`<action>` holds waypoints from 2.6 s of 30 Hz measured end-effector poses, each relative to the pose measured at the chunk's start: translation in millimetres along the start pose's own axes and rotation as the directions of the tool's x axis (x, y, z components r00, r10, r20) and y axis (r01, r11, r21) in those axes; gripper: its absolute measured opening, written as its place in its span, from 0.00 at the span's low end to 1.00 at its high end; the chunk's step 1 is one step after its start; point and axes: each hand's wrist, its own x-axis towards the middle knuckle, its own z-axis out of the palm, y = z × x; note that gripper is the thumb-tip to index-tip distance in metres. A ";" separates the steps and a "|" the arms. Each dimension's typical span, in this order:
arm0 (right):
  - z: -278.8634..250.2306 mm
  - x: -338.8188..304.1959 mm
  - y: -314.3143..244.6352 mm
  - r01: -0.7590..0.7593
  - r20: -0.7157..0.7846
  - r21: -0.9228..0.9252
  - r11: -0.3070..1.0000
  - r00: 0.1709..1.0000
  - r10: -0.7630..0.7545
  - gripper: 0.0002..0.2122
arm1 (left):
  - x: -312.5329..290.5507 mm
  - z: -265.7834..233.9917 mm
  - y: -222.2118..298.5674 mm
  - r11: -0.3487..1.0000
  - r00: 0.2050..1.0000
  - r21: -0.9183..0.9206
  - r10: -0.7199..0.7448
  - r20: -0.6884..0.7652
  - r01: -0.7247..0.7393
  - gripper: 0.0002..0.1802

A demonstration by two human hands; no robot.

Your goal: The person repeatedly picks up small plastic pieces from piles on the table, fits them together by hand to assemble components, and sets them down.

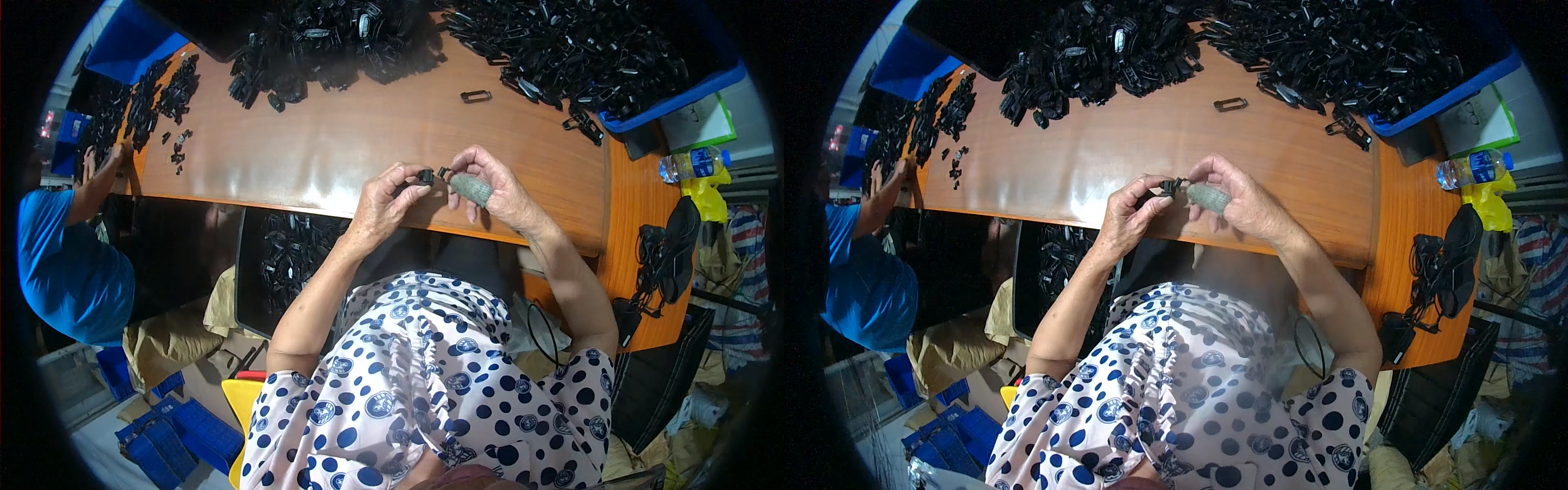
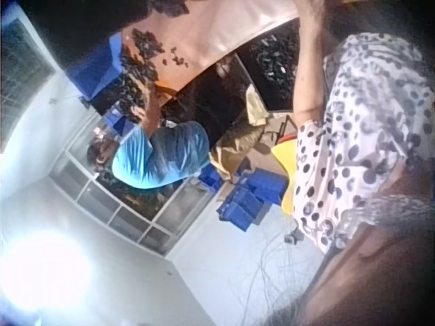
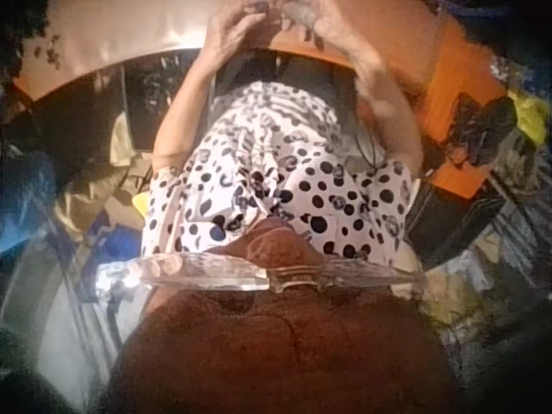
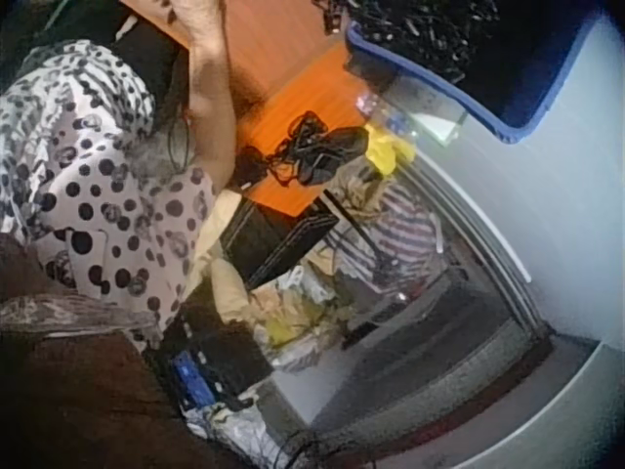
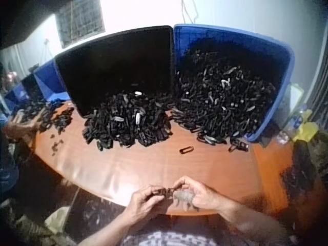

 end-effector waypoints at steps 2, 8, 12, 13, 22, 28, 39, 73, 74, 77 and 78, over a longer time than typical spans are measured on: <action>0.2 -1.9 3.0 0.015 0.027 0.078 0.997 0.999 -0.017 0.09 | 0.3 -0.7 4.8 0.999 1.000 0.025 0.023 0.019 -0.024 0.13; 1.7 -1.2 9.4 0.118 0.074 0.147 0.982 0.989 -0.130 0.11 | -5.8 -7.5 20.0 0.979 0.989 0.141 0.138 0.059 -0.145 0.14; 17.3 0.0 -13.4 -0.152 0.068 0.116 0.982 0.987 0.145 0.11 | -15.2 -13.5 20.5 0.922 0.953 0.245 0.301 0.039 -0.301 0.11; 21.8 0.2 -16.8 -0.228 0.050 0.091 0.969 0.973 0.225 0.11 | -17.3 -15.2 20.8 0.871 0.922 0.315 0.384 0.038 -0.376 0.11; 46.3 16.8 -3.8 -0.493 0.235 0.315 0.811 0.868 0.437 0.07 | -46.3 -35.0 24.2 0.880 0.946 0.367 0.324 0.000 -0.301 0.11; 66.5 34.9 -7.0 -0.535 0.258 0.261 0.803 0.841 0.476 0.11 | -62.2 -55.4 24.8 0.924 0.982 0.349 0.183 -0.050 -0.155 0.11; 133.2 81.5 -20.3 -0.251 0.542 0.357 0.900 0.840 0.019 0.36 | -75.6 -74.5 7.2 0.551 0.929 -0.835 -0.309 -0.205 -0.001 0.19; -59.5 104.4 -16.2 -0.019 -0.324 -0.204 0.979 0.945 -0.049 0.11 | 87.0 -238.0 -108.7 0.838 0.942 0.507 -0.027 -0.334 0.204 0.12; -55.3 99.1 -12.8 0.028 -0.322 -0.061 0.998 0.946 -0.046 0.13 | 76.6 -225.1 -104.5 0.914 0.935 0.351 -0.075 -0.347 0.203 0.11; -31.8 84.5 -0.8 0.122 -0.211 0.241 0.963 0.975 -0.070 0.13 | 44.8 -150.2 -60.6 0.997 0.921 0.043 -0.047 -0.387 0.069 0.10; -12.8 79.9 -7.0 0.174 -0.214 0.353 0.919 0.972 -0.101 0.12 | 33.0 -129.6 -49.7 0.998 0.927 -0.043 -0.056 -0.370 0.043 0.11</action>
